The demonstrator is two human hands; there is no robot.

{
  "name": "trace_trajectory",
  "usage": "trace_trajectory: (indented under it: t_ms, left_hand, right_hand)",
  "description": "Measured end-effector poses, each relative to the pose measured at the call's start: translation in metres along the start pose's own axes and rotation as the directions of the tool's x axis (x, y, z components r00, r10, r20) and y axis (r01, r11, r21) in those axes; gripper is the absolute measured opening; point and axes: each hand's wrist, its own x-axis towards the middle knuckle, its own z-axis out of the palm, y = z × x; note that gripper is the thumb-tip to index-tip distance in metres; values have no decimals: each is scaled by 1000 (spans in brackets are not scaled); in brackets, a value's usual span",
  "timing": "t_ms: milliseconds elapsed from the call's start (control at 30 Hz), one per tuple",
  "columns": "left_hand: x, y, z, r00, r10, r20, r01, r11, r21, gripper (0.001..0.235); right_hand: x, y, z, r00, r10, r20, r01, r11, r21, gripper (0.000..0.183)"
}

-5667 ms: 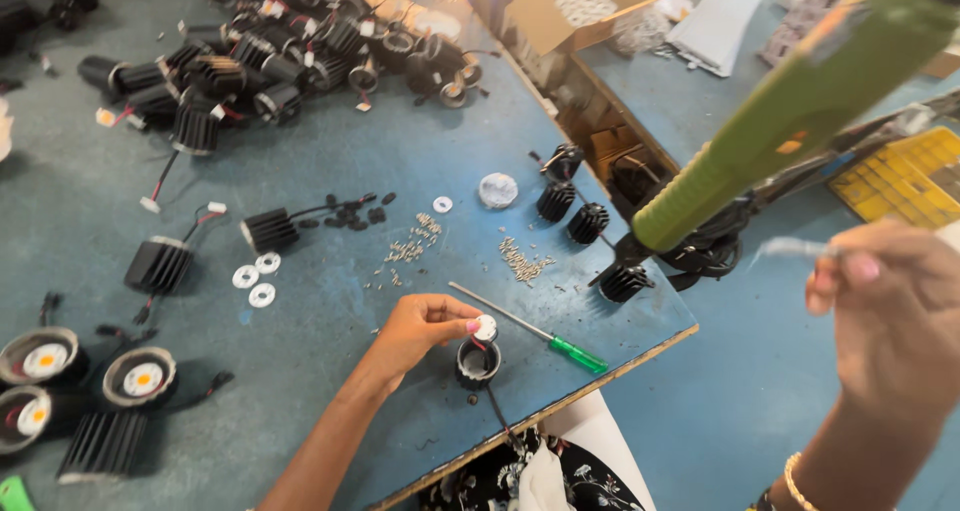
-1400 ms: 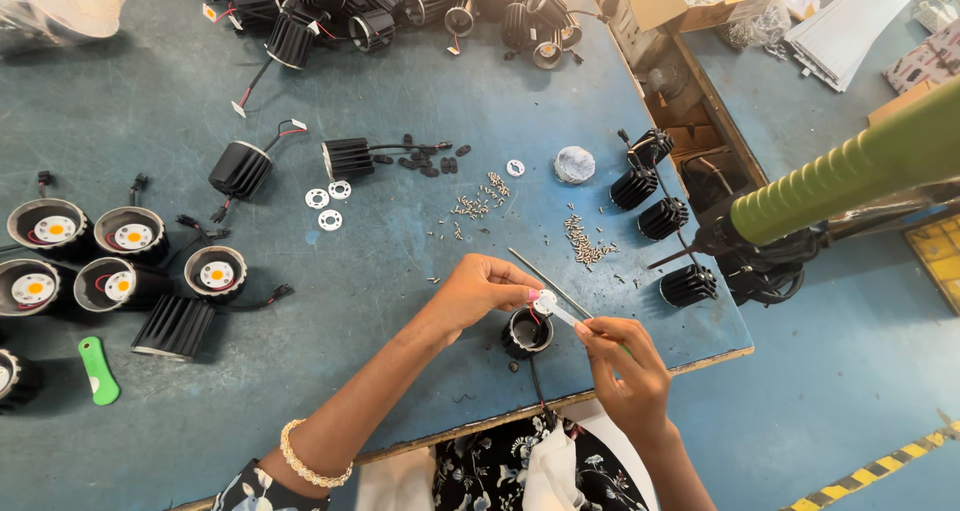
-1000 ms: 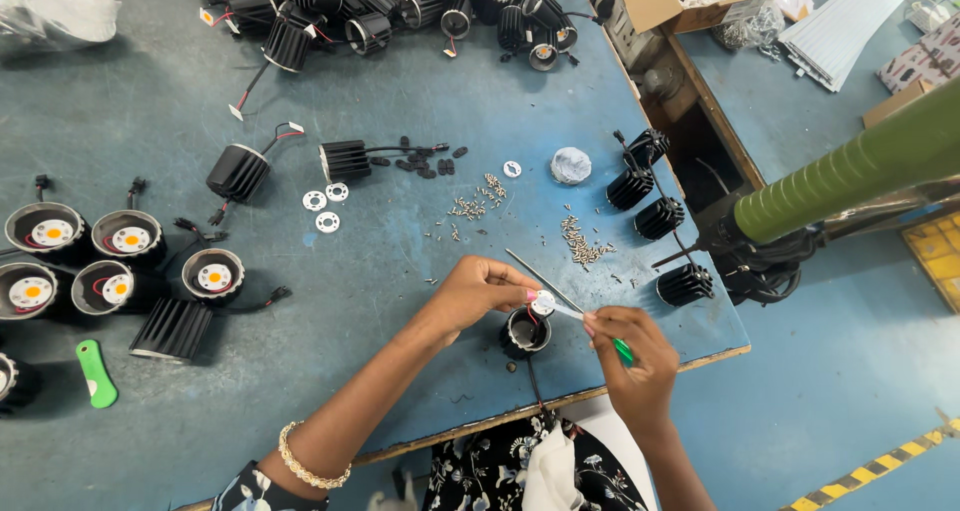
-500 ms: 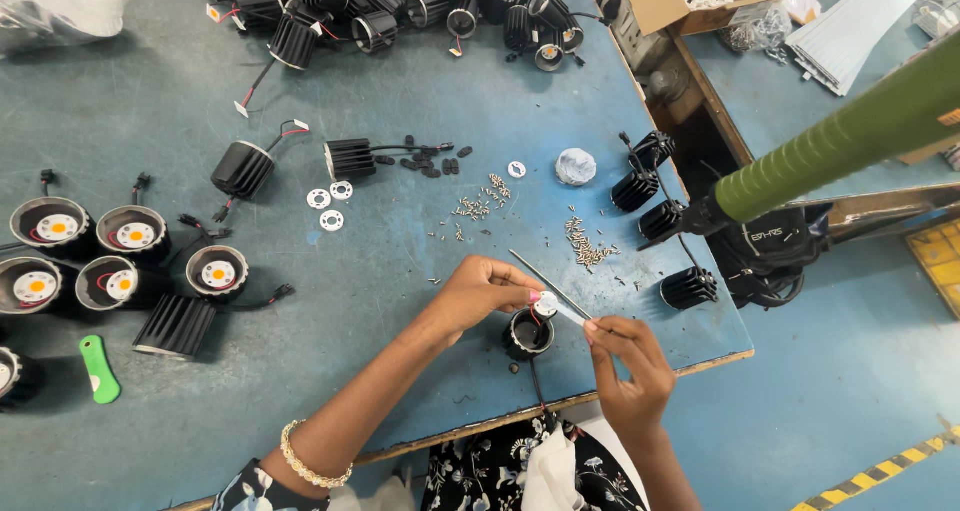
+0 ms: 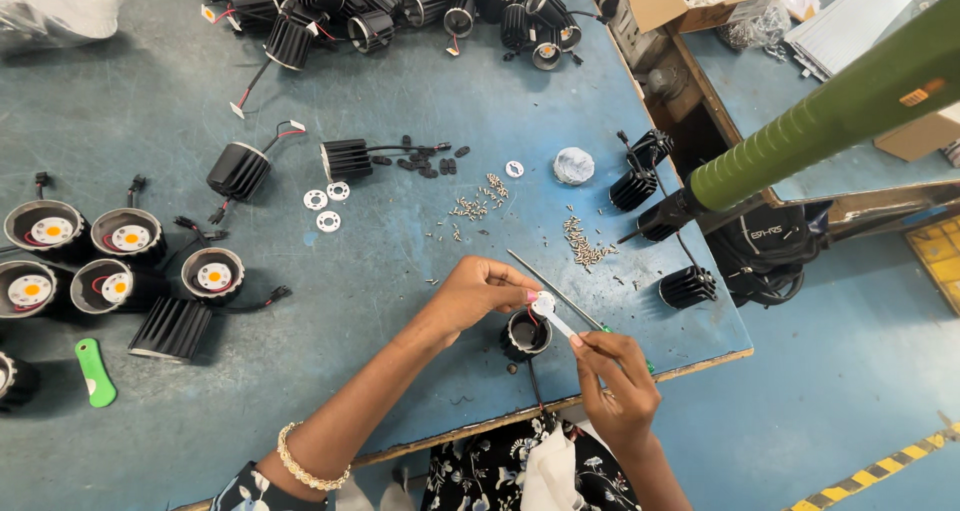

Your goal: The person assembles LED light components by placing circular LED boards into black heat-sink housings, inserting small screws, and using a hanging power screwdriver to secure them.

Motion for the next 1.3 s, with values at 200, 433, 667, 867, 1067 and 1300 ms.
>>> trace_trajectory:
  t_ms: [200,433,667,867,1067,1300]
  left_hand:
    - [0,0,0,1000,-28,-9,28,999,23,23]
    - [-1,3,1,1000,-21,-9,21,999,25,23]
    - [-2,4,1,1000,-17,-7,17,1000,26,23]
    - [-1,2,1,1000,-9,4,9,1000,5,23]
    - [-2,4,1,1000,-6,1,6,1000,22,23]
    - [-2,5,2,1000,-20,-3,20,999,34,24]
  right_hand:
    - [0,7,1,995,97,-5,-96,986,140,18]
    - [1,11,6,960,281,12,-262,876,405,11]
    - [5,9,8,935,355,20,-328,837,437,8]
    - [10,8,7,928,370,44,-354,839,414,10]
    - [13,5,7,943,332,30,-322,883,342,9]
    - [13,-1,1,981,192,-27,-189,978,86,13]
